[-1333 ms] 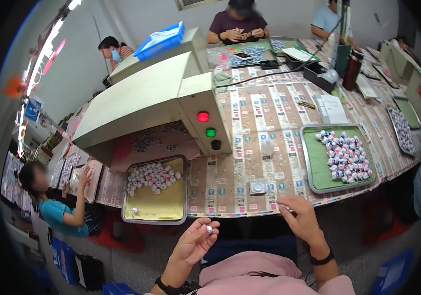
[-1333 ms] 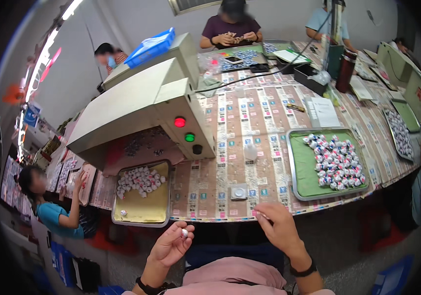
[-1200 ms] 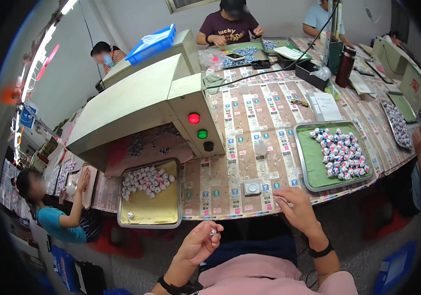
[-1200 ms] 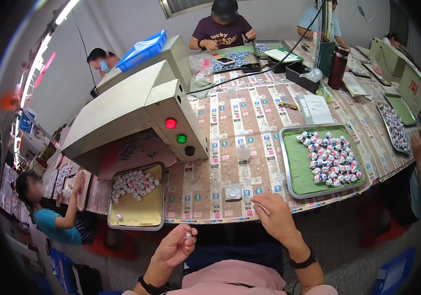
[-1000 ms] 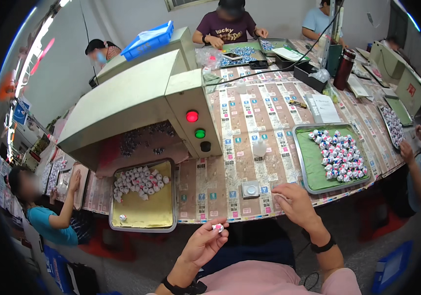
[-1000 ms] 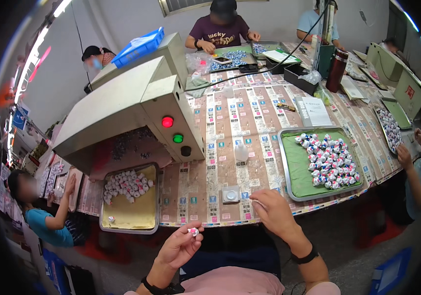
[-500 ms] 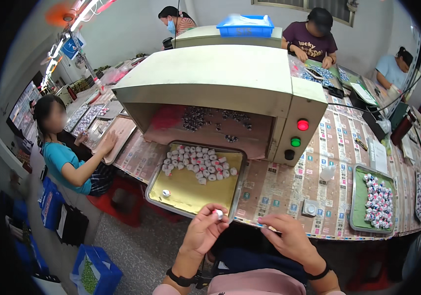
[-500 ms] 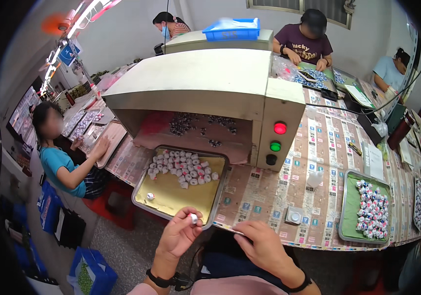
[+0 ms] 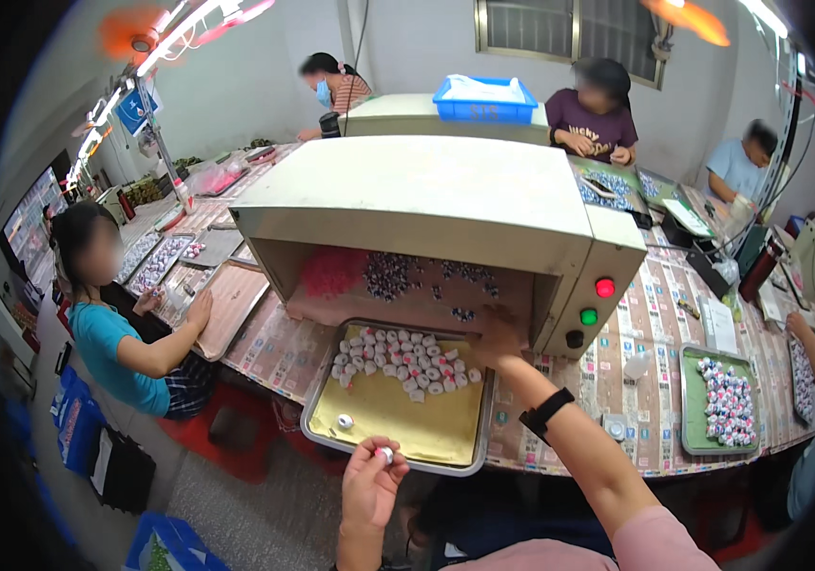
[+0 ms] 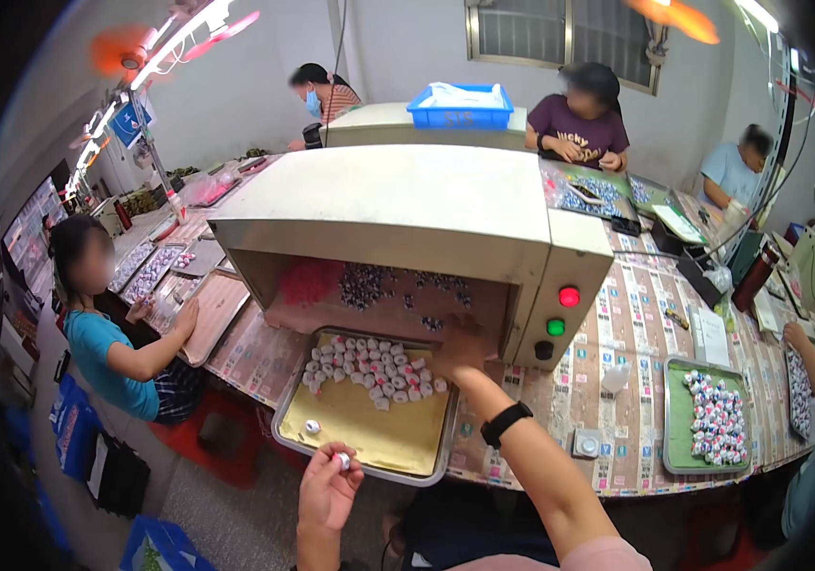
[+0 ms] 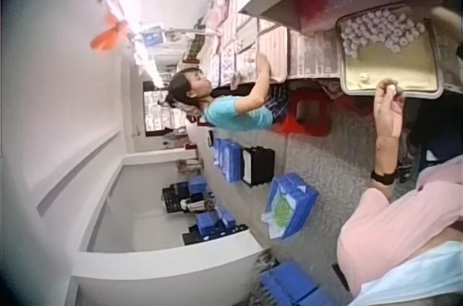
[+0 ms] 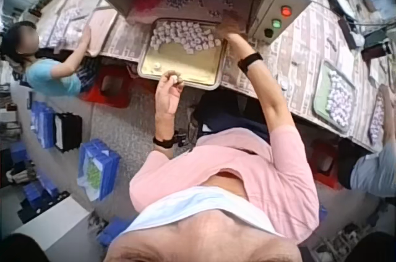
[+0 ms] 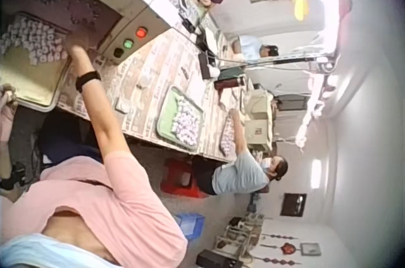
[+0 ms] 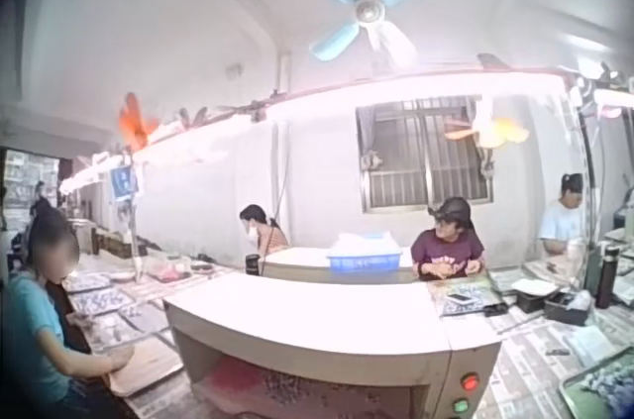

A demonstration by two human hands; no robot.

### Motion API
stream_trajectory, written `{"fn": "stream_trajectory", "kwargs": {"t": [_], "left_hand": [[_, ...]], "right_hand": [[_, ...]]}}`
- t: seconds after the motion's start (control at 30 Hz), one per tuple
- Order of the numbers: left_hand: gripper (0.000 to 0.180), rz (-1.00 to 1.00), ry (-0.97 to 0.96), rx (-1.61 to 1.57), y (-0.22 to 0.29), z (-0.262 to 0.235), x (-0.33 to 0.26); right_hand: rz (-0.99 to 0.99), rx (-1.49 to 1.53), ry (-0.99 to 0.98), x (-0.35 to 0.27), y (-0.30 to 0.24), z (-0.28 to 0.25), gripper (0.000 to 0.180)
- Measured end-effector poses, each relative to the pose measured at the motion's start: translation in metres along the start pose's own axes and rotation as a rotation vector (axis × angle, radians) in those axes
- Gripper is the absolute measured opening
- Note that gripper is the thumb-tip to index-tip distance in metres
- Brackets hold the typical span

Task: The person sits at a workstation in a factory and assembles small, round, white and pink objects. They pick up a white base and a small blue component, press them together, and place the finished item into a green tray. The process is repeated continuously throughout the clip.

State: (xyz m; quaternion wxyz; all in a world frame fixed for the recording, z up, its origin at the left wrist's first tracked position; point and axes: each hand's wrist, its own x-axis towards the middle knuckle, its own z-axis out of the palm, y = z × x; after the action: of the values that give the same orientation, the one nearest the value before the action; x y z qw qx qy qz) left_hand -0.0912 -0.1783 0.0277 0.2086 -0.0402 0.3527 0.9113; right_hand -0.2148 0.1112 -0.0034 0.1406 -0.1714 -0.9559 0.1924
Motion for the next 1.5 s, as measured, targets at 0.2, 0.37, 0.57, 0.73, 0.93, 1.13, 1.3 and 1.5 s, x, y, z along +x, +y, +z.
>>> {"fn": "stream_trajectory", "kwargs": {"t": [0.2, 0.37, 0.57, 0.73, 0.93, 1.13, 1.3, 1.5], "left_hand": [[0.016, -0.053, 0.062, -0.019, 0.001, -0.002, -0.019], [0.016, -0.083, 0.014, -0.064, 0.002, -0.013, -0.019], [0.017, -0.086, 0.011, -0.08, 0.007, -0.017, -0.01], [0.017, -0.081, 0.024, -0.069, 0.011, -0.017, -0.004], [0.018, -0.114, -0.004, -0.058, 0.014, -0.009, 0.004], [0.019, -0.048, 0.041, -0.017, 0.023, -0.013, -0.017], [0.02, -0.098, 0.003, 0.036, 0.015, -0.019, -0.018], [0.019, -0.159, -0.098, 0.019, 0.003, -0.002, -0.02]], "right_hand": [[-0.152, -0.098, 0.079, 0.045, 0.019, 0.015, 0.081], [-0.21, 0.057, 0.318, 0.067, -0.002, 0.021, 0.057], [-0.23, 0.249, 0.241, 0.092, 0.0, 0.038, 0.051], [-0.179, 0.285, 0.145, 0.106, -0.009, 0.047, 0.05], [-0.301, 0.028, 0.371, 0.103, 0.015, 0.061, 0.037], [-0.091, -0.012, 0.192, 0.079, -0.014, 0.052, 0.032], [0.127, 0.141, 0.074, 0.08, -0.02, 0.036, 0.029], [0.577, 0.999, -0.21, 0.049, -0.035, -0.026, 0.028]]}}
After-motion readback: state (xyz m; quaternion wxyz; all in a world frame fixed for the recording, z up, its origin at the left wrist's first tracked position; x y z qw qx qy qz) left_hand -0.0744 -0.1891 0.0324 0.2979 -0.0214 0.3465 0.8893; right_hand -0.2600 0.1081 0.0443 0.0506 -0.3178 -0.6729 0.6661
